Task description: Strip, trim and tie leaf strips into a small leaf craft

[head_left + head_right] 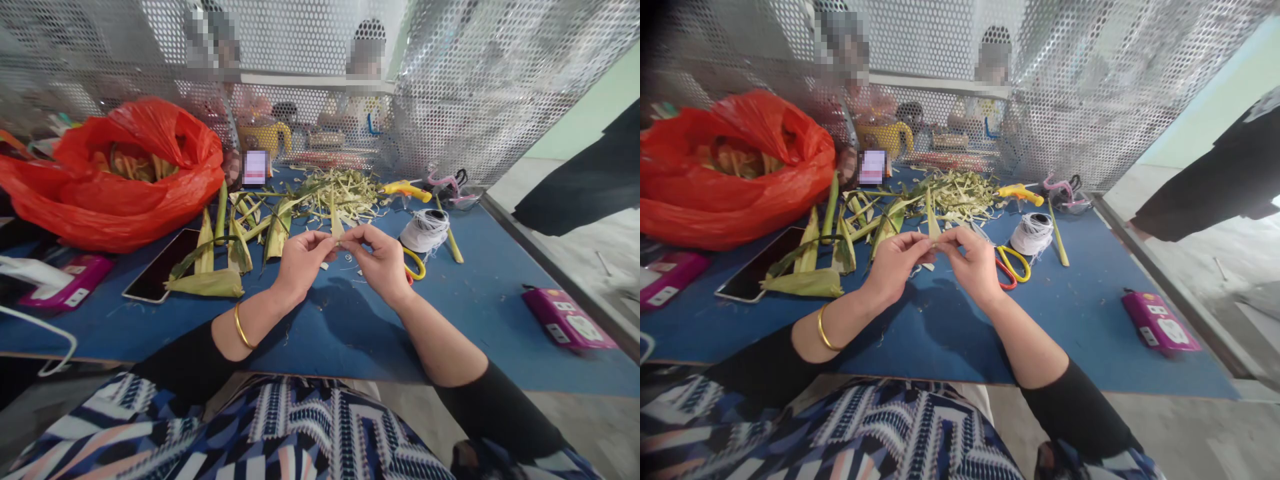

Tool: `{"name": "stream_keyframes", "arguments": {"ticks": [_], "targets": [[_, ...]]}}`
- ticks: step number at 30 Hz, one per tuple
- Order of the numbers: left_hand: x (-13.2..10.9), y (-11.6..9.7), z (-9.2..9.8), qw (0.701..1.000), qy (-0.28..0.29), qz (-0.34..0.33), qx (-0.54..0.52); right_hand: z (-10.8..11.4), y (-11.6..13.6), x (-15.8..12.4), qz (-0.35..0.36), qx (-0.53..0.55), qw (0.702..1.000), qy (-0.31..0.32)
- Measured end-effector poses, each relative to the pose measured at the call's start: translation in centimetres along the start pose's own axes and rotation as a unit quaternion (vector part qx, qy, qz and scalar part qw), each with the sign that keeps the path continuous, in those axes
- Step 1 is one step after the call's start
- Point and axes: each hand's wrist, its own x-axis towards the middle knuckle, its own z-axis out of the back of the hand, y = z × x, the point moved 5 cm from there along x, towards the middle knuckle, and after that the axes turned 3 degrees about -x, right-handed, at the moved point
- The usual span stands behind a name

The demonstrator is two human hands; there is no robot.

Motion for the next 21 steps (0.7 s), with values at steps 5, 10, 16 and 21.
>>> {"name": "stream_keyframes", "arguments": {"ticks": [5, 10, 16, 21], "targets": [[-0.07, -0.18, 0.15, 0.994, 0.002, -0.074, 0.081, 0.03, -0.53, -0.07, -0.054, 0.03, 0.998, -0.023], [-0.39, -0.56, 0.11, 0.982, 0.021, -0.12, 0.141, 0.14, -0.62, -0.08, -0.063, 0.056, 0.996, -0.035], [-0.19, -0.52, 0.01, 0.992, 0.027, -0.078, 0.096, 0.21, -0.49, 0.09, -0.043, 0.063, 0.997, -0.018], [0.01, -0.29, -0.03, 1.0, 0.028, 0.005, -0.009, 0.34, -0.18, 0.29, 0.015, 0.031, 0.999, 0.016]]}}
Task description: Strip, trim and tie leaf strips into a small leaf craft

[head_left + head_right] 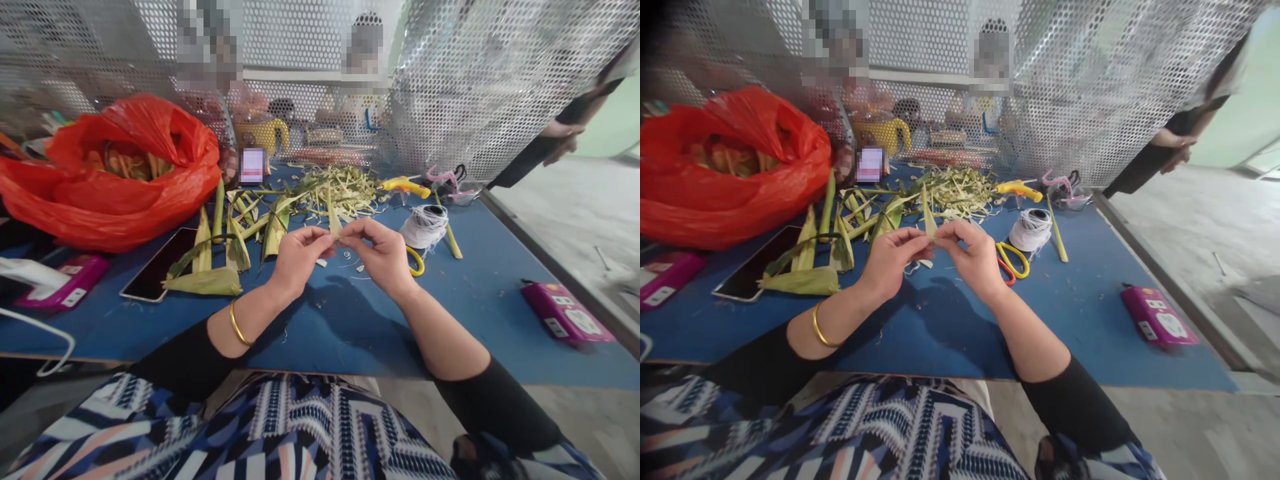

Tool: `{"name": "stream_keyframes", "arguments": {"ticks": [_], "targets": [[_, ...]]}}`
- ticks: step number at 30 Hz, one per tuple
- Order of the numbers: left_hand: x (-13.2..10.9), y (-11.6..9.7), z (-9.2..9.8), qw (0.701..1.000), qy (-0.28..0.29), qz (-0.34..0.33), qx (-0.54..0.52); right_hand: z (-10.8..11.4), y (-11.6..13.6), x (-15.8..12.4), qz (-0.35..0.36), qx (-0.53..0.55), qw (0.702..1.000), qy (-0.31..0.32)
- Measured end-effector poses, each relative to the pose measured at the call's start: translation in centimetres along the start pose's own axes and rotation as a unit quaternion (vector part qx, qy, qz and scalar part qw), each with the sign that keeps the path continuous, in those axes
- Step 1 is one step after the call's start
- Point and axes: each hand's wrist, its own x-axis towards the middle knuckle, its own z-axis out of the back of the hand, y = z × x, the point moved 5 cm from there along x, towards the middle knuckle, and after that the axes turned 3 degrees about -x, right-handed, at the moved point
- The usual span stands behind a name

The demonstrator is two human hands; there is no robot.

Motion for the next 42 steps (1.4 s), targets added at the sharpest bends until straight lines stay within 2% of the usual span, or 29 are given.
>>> {"name": "stream_keyframes", "arguments": {"ticks": [4, 8, 10, 16, 24, 28, 32, 36, 42], "targets": [[0.0, 0.3, 0.0, 0.998, 0.0, 0.053, -0.029, 0.1, 0.2, 0.0, 0.002, -0.033, 0.999, 0.0], [0.0, 0.4, 0.2, 0.998, -0.012, 0.059, -0.017, 0.0, 0.6, -0.1, -0.001, -0.063, 0.998, 0.01], [0.1, 0.4, 0.2, 0.999, -0.016, 0.037, 0.002, -0.1, 0.5, -0.1, -0.015, -0.058, 0.998, 0.009], [-0.4, -0.4, 0.3, 0.986, -0.025, -0.1, 0.127, -0.2, -0.1, -0.3, -0.064, 0.007, 0.998, -0.02], [-0.9, -1.0, -0.2, 0.979, -0.01, -0.126, 0.158, -0.1, 0.2, -0.3, -0.057, -0.009, 0.998, -0.036], [-0.6, -0.5, -0.1, 0.99, -0.01, -0.088, 0.112, -0.1, 0.0, -0.3, -0.051, -0.007, 0.998, -0.025], [-0.2, 0.1, 0.0, 1.0, -0.01, -0.015, 0.021, 0.0, 0.4, -0.1, -0.002, -0.031, 0.999, -0.006], [-0.2, 0.3, -0.1, 0.999, 0.001, 0.042, -0.003, 0.0, 0.7, -0.1, 0.019, -0.061, 0.998, 0.005], [0.0, 0.5, 0.1, 0.997, 0.0, 0.073, -0.029, -0.2, 0.7, -0.1, 0.01, -0.065, 0.998, 0.018]]}}
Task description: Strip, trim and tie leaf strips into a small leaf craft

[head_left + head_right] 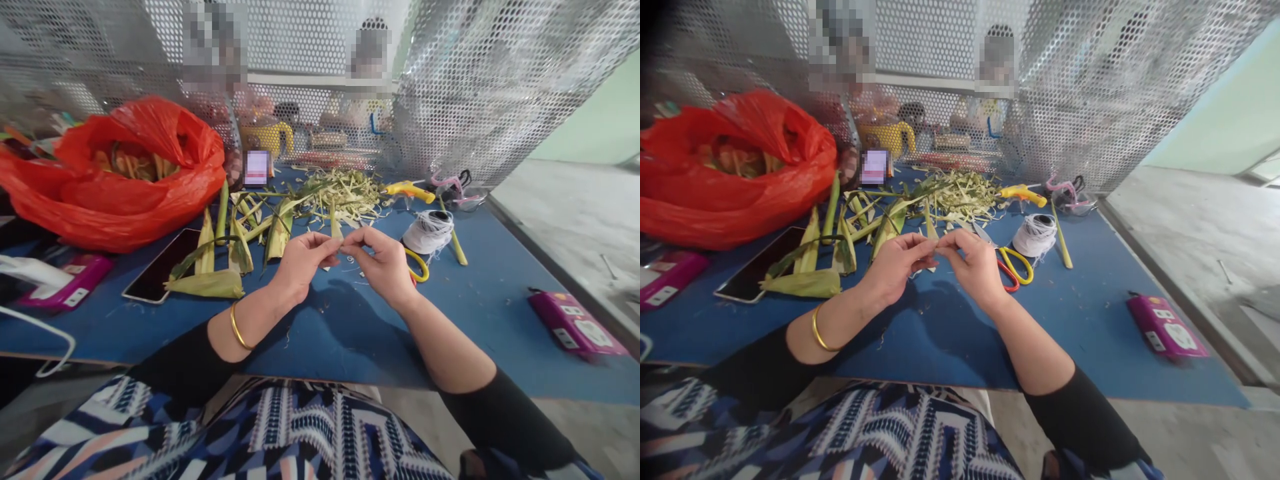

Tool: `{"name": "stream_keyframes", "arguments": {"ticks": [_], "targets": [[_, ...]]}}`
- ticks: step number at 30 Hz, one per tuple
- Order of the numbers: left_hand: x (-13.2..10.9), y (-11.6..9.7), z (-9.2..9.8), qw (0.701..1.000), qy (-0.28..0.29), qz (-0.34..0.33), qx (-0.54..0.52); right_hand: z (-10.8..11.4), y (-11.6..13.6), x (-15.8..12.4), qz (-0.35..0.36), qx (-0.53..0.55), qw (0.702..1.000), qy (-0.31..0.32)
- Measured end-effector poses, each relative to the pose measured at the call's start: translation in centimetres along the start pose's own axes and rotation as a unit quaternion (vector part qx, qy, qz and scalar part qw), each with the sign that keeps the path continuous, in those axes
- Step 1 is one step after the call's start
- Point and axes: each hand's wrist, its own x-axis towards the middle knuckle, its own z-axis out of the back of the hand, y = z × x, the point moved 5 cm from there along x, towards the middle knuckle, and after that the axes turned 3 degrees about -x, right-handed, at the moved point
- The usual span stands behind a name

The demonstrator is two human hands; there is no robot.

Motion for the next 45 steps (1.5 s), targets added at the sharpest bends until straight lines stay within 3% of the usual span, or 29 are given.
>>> {"name": "stream_keyframes", "arguments": {"ticks": [6, 13, 23, 29, 36, 40, 45], "targets": [[-0.1, -0.4, 0.1, 0.996, -0.03, -0.063, 0.054, -0.2, -0.8, -0.2, -0.063, 0.02, 0.998, -0.009], [-0.4, -1.0, 0.0, 0.983, -0.024, -0.139, 0.119, -0.3, -1.2, -0.2, -0.089, 0.076, 0.993, -0.028], [-0.3, -0.4, -0.1, 0.986, -0.004, -0.121, 0.111, -0.3, -1.4, -0.2, -0.097, 0.098, 0.99, -0.039], [-0.2, -0.3, -0.1, 0.999, -0.011, -0.041, 0.014, 0.0, -0.3, -0.1, -0.007, 0.043, 0.999, -0.015], [-0.3, -0.1, -0.2, 1.0, 0.017, 0.01, -0.013, 0.2, 0.0, -0.1, 0.035, -0.002, 0.999, -0.014], [0.0, 0.1, 0.0, 1.0, 0.008, -0.003, -0.001, 0.1, 0.1, 0.0, 0.033, 0.002, 0.999, -0.003], [0.0, -0.5, 0.0, 0.993, 0.002, -0.1, 0.062, 0.0, -0.5, -0.2, -0.033, 0.034, 0.999, -0.022]]}}
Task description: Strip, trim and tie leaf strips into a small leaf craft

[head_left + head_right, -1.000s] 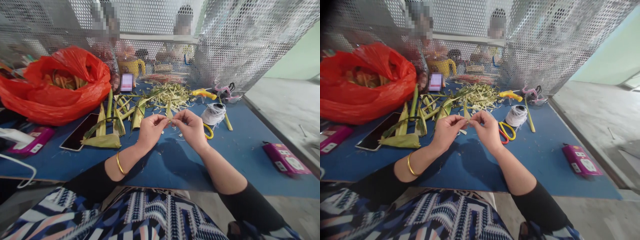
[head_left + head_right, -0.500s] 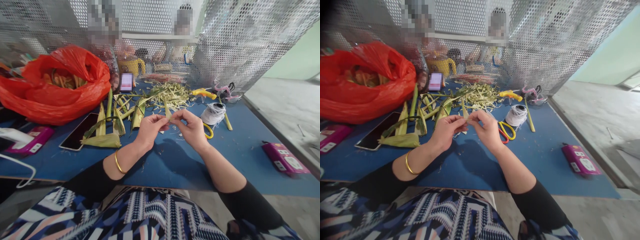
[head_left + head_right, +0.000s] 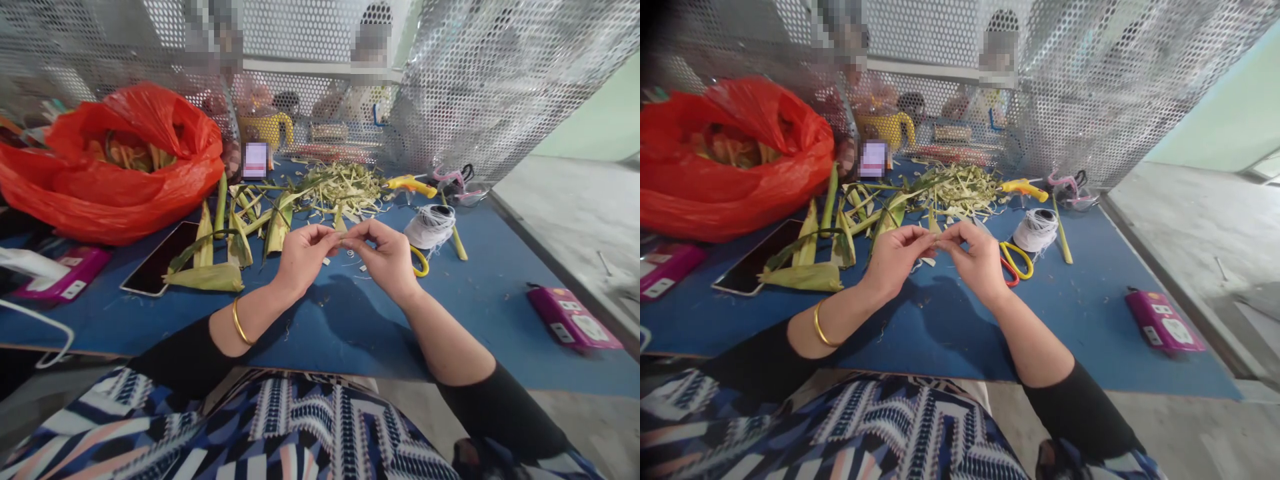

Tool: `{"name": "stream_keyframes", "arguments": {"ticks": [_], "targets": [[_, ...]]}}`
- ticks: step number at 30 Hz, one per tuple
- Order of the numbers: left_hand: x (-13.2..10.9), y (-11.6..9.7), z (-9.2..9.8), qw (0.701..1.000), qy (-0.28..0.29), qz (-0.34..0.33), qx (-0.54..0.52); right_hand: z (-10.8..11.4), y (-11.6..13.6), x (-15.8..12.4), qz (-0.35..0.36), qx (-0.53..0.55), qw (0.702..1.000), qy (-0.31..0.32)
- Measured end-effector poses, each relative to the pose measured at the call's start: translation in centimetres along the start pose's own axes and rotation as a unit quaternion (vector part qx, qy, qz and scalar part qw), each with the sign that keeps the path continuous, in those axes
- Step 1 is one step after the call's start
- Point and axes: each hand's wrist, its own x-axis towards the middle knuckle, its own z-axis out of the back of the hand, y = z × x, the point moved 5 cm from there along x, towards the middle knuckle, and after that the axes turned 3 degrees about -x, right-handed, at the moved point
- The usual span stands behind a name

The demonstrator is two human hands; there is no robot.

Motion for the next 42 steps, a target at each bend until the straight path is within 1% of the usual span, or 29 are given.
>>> {"name": "stream_keyframes", "arguments": {"ticks": [3, 5, 8, 10, 12, 14, 16, 19, 21, 23, 27, 32, 35, 38, 42], "targets": [[-0.1, -0.4, 0.1, 0.997, 0.004, -0.058, 0.057, -0.1, -0.3, 0.0, -0.028, 0.028, 0.999, -0.006], [-0.2, -0.5, 0.2, 0.992, 0.003, -0.083, 0.091, -0.2, -0.4, -0.1, -0.038, 0.04, 0.998, -0.003], [-0.2, -0.4, 0.2, 0.988, 0.001, -0.096, 0.12, -0.2, -0.5, 0.0, -0.05, 0.039, 0.998, -0.005], [-0.3, -0.3, 0.1, 0.988, 0.002, -0.094, 0.12, -0.2, -0.7, 0.0, -0.056, 0.037, 0.998, -0.008], [-0.2, -0.2, 0.0, 0.993, 0.005, -0.079, 0.093, -0.2, -0.9, 0.1, -0.058, 0.045, 0.997, -0.007], [-0.2, 0.0, -0.1, 0.998, 0.0, -0.044, 0.046, -0.2, -0.9, 0.1, -0.048, 0.053, 0.997, -0.007], [-0.1, 0.2, -0.1, 1.0, -0.01, 0.003, 0.001, -0.1, -0.7, 0.2, -0.022, 0.047, 0.999, -0.005], [-0.1, 0.4, -0.1, 0.997, -0.022, 0.062, -0.035, 0.0, -0.2, 0.1, 0.019, 0.019, 1.0, 0.005], [-0.1, 0.4, -0.1, 0.995, -0.023, 0.079, -0.048, 0.1, 0.0, 0.1, 0.034, 0.004, 0.999, 0.005], [-0.1, 0.3, -0.1, 0.995, -0.025, 0.079, -0.058, 0.1, 0.1, 0.0, 0.041, -0.008, 0.999, 0.003], [-0.1, 0.3, -0.1, 0.997, -0.03, 0.057, -0.05, 0.0, 0.1, 0.0, 0.028, -0.013, 1.0, 0.001], [-0.2, 0.0, 0.1, 0.999, -0.029, -0.033, 0.026, -0.2, -0.1, -0.1, -0.03, 0.03, 0.999, -0.018], [-0.3, 0.0, 0.2, 0.994, -0.029, -0.075, 0.067, -0.3, -0.3, -0.1, -0.049, 0.063, 0.997, -0.022], [-0.5, 0.1, 0.2, 0.992, -0.032, -0.088, 0.086, -0.4, -0.4, -0.2, -0.064, 0.08, 0.995, -0.02], [-0.7, 0.1, 0.1, 0.993, -0.034, -0.081, 0.081, -0.5, -0.4, -0.1, -0.074, 0.074, 0.994, -0.024]]}}
